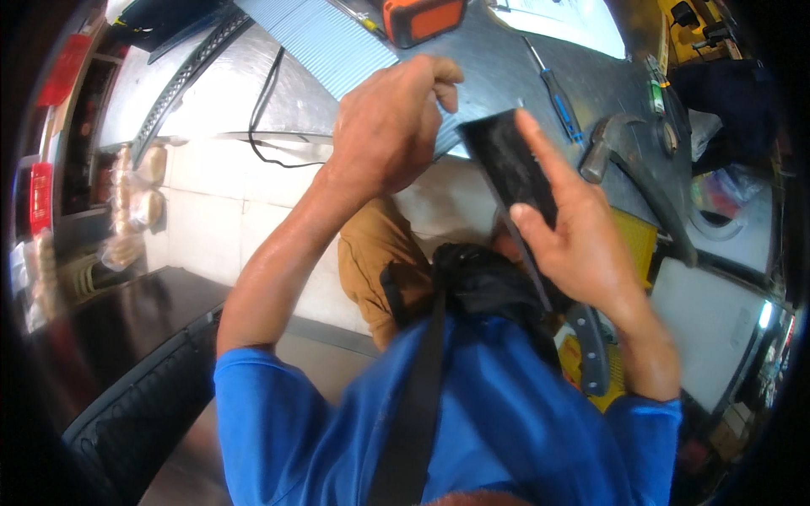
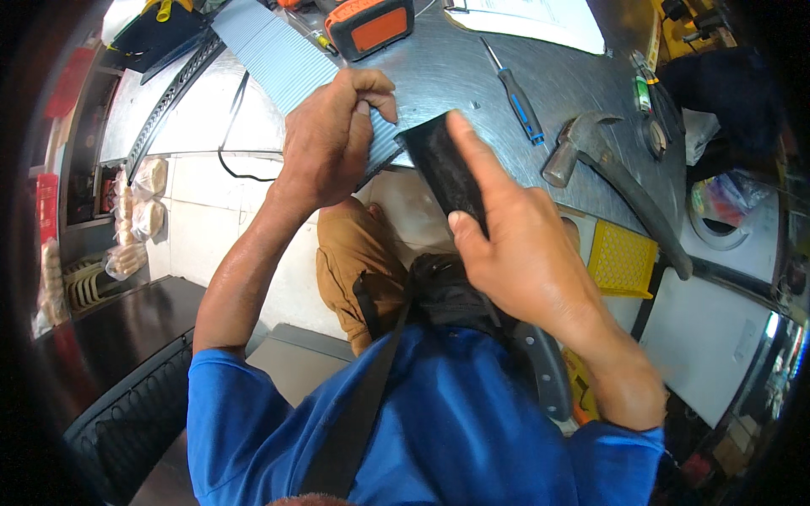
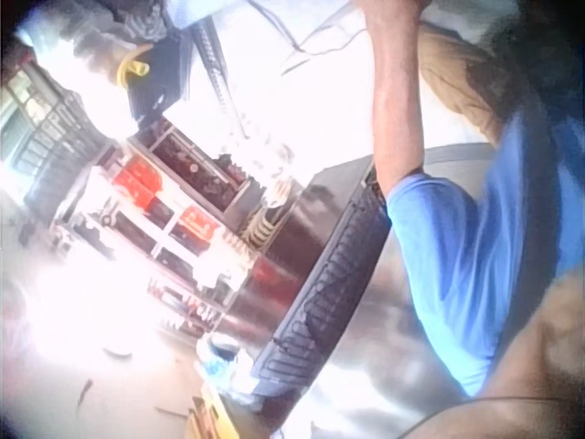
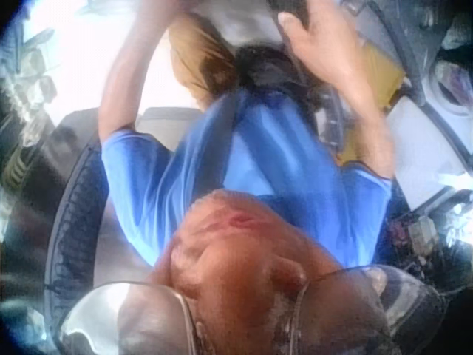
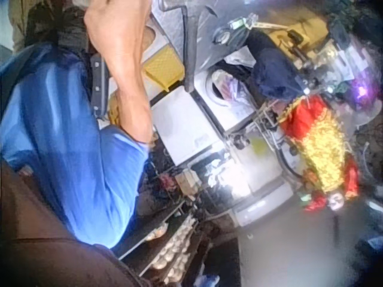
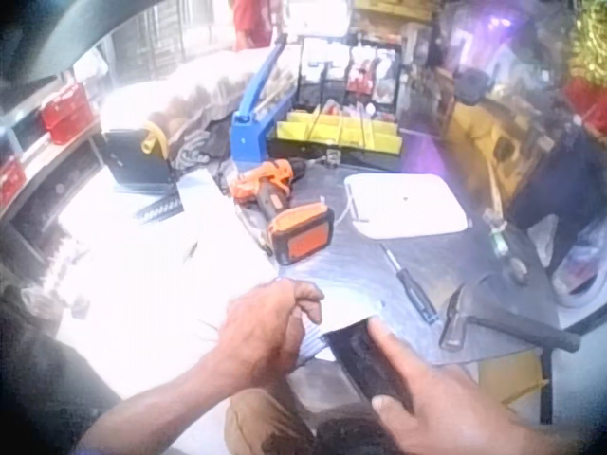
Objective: The person uses a screwdriver and pliers to remove a metal strip from a rectangular LED light fixture. They then attach a black plastic cover to the fixture and insert the assembled unit into a blue housing, completing the assembly.
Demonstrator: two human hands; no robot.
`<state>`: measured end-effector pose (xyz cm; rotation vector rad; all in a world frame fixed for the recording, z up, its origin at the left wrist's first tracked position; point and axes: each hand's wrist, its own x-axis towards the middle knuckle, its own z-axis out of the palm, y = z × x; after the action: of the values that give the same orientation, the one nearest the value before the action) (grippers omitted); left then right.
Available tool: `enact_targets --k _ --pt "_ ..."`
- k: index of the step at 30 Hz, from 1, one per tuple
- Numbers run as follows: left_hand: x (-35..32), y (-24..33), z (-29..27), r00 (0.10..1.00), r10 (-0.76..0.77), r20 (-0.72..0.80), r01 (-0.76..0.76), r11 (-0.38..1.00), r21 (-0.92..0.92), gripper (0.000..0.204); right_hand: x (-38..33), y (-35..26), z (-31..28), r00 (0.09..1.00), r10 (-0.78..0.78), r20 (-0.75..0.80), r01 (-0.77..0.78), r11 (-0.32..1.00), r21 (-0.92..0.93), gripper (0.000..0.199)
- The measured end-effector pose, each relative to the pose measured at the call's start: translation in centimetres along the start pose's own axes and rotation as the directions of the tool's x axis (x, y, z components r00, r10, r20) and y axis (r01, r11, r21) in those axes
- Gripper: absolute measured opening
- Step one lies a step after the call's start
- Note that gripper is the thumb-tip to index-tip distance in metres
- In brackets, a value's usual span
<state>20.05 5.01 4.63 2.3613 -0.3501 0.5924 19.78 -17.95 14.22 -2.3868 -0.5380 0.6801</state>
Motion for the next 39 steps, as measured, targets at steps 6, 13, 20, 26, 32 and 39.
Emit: enact_targets --k 6,13,20,26,32,39 --pt "0.1 0.1 -0.1 1.0 0.006 0.011 -0.006 1.0 0.026 0.025 -0.3 3.8 1.0 0.94 -0.258 -0.225 0.27 0.963 0.024 0.082" --pt "0.0 -0.4 -0.5 0.998 0.057 0.008 -0.057 0.998 -0.023 0.025 -0.2 2.7 -0.6 0.994 -0.111 0.017 0.11 0.993 0.035 0.081" --pt "0.0 0.0 -2.7 0.944 0.206 0.257 -0.232 0.97 0.076 0.057 1.0 4.5 -2.1 0.939 -0.259 -0.226 0.261 0.965 -0.02 0.081" --pt "-0.8 -2.6 -3.3 0.888 0.3 0.35 -0.4 0.878 0.264 0.086 10.5 8.0 -6.6 0.908 -0.278 -0.313 0.314 0.947 0.07 0.086" --pt "6.4 2.6 -7.3 0.787 0.598 -0.153 -0.548 0.791 0.271 0.072 17.6 12.2 -13.5 0.926 -0.208 -0.314 0.117 0.951 -0.285 0.086" --pt "11.6 10.0 -12.2 0.211 0.52 -0.827 -0.71 0.664 0.236 0.042 10.3 -2.4 -9.2 0.401 -0.804 -0.44 0.683 0.582 -0.441 0.11"
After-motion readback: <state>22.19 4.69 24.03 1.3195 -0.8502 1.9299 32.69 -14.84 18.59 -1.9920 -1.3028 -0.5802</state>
